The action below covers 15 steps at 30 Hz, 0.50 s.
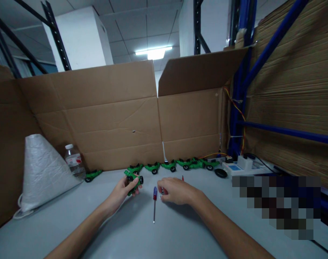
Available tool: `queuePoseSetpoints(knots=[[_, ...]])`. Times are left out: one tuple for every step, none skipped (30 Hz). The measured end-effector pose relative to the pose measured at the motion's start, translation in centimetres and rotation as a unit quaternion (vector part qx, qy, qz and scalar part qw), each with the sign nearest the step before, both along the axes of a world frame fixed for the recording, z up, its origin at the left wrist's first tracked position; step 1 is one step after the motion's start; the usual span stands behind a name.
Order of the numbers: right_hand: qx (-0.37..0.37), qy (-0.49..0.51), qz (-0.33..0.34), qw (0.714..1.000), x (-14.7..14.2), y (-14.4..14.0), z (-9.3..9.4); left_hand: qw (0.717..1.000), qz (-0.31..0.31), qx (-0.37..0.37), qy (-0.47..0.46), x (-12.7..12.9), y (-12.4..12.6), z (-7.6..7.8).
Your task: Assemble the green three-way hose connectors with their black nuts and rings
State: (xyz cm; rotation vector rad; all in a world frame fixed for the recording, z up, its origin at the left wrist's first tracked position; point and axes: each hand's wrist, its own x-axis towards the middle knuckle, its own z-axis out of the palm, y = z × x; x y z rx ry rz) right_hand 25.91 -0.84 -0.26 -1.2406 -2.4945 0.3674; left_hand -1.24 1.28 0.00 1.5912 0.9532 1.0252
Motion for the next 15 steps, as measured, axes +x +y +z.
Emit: queuePoseSetpoints(knots=[[-0.001, 0.0, 0.0, 1.0, -0.1, 0.0, -0.1, 1.0, -0.002, -0.003, -0.002, 0.0, 0.0, 0.0], [-0.003, 0.0, 0.001, 1.0, -0.1, -0.1, -0.1, 1.0, -0.003, -0.006, -0.004, 0.0, 0.0, -0.1], [-0.004, -0.002, 0.001, 1.0, -0.2, -0.1, -0.2, 1.0, -0.005, -0.008, -0.005, 0.0, 0.0, -0.1], [-0.005, -0.004, 0.001, 1.0, -0.2, -0.1, -0.3, 1.0, -0.005, -0.01, -0.005, 0.0, 0.0, -0.1], [-0.004, -0.006, -0.001, 1.0, -0.2, 0.0, -0.3, 1.0, -0.005, -0.013, -0.005, 0.0, 0.0, -0.2], [-0.002, -0.007, -0.002, 1.0, -0.2, 0.0, -0.4, 1.0, -0.004, -0.015, -0.006, 0.0, 0.0, -0.2], [0.001, -0.008, -0.004, 1.0, -0.2, 0.0, -0.5, 1.0, -0.003, -0.017, -0.007, 0.1, 0.0, -0.3], [0.005, -0.009, -0.005, 1.0, -0.2, 0.1, -0.6, 1.0, -0.003, -0.019, -0.007, 0.1, 0.0, -0.3], [0.009, -0.01, -0.004, 1.0, -0.2, 0.2, -0.7, 1.0, -0.004, -0.02, -0.007, 0.1, 0.0, -0.3], [0.014, -0.012, -0.001, 1.0, -0.3, 0.2, -0.8, 1.0, -0.005, -0.019, -0.006, 0.1, 0.0, -0.3], [0.019, -0.013, 0.004, 1.0, -0.3, 0.3, -1.0, 1.0, -0.005, -0.017, -0.005, 0.2, 0.1, -0.3], [0.022, -0.014, 0.007, 1.0, -0.3, 0.3, -1.0, 1.0, -0.006, -0.017, -0.006, 0.2, 0.1, -0.3], [0.025, -0.014, 0.012, 1.0, -0.3, 0.3, -1.1, 1.0, -0.006, -0.018, -0.006, 0.2, 0.1, -0.2], [0.028, -0.013, 0.016, 0.999, -0.4, 0.3, -1.2, 1.0, -0.006, -0.019, -0.006, 0.2, 0.1, -0.2], [0.03, -0.012, 0.022, 0.999, -0.4, 0.3, -1.2, 1.0, -0.006, -0.02, -0.007, 0.2, 0.1, -0.2]])
